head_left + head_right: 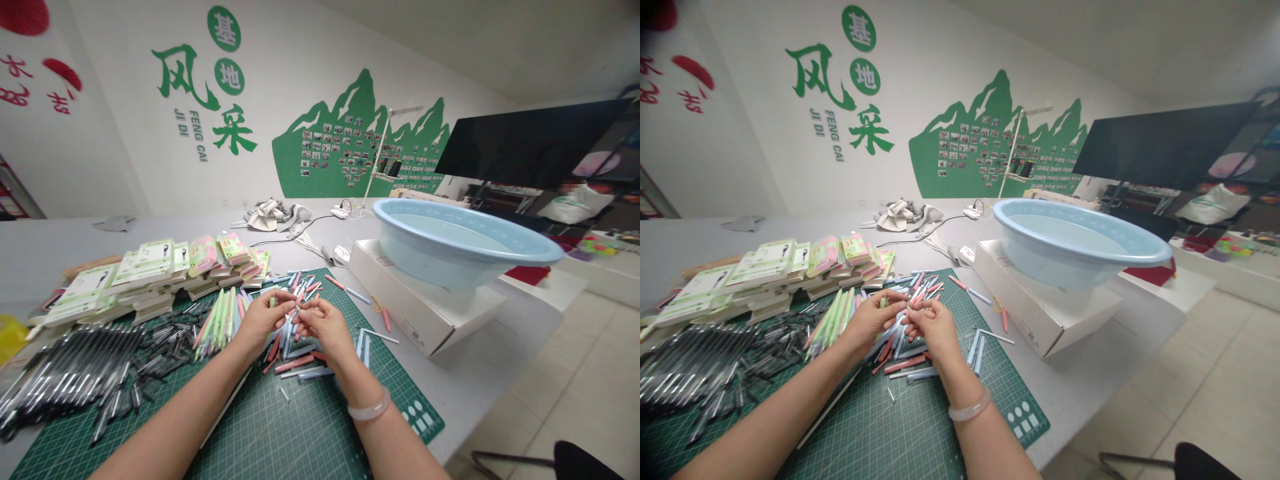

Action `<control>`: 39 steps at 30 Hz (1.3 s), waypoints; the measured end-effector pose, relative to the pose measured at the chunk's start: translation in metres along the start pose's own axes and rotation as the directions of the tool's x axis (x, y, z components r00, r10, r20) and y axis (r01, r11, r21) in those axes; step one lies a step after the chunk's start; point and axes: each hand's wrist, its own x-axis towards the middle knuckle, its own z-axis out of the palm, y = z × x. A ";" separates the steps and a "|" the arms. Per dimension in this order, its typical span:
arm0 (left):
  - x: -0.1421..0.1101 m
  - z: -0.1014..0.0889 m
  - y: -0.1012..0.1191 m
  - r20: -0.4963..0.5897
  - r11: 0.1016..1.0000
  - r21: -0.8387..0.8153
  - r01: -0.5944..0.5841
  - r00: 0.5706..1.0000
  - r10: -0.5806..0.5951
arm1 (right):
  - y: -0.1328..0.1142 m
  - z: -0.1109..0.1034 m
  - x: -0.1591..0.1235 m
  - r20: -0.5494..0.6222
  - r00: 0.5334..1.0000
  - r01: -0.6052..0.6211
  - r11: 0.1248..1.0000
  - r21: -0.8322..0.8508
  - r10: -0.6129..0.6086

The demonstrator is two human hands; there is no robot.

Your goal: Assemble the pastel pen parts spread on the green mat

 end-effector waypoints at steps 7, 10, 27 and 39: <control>-0.004 0.003 0.002 0.021 1.000 -0.002 0.024 1.000 -0.023 | 0.005 0.002 0.000 0.023 0.999 0.021 0.996 0.091 -0.023; -0.005 0.000 0.006 0.032 0.998 -0.022 0.050 0.998 -0.050 | 0.003 0.003 -0.001 0.049 0.998 -0.053 0.985 0.164 0.045; -0.010 -0.001 0.014 0.081 0.999 0.049 -0.017 0.997 0.013 | 0.002 0.000 -0.004 0.167 0.968 -0.229 0.924 0.307 0.185; -0.007 -0.008 0.020 0.108 0.989 -0.133 0.058 0.993 -0.044 | -0.001 0.000 -0.005 0.166 0.970 -0.225 0.925 0.306 0.181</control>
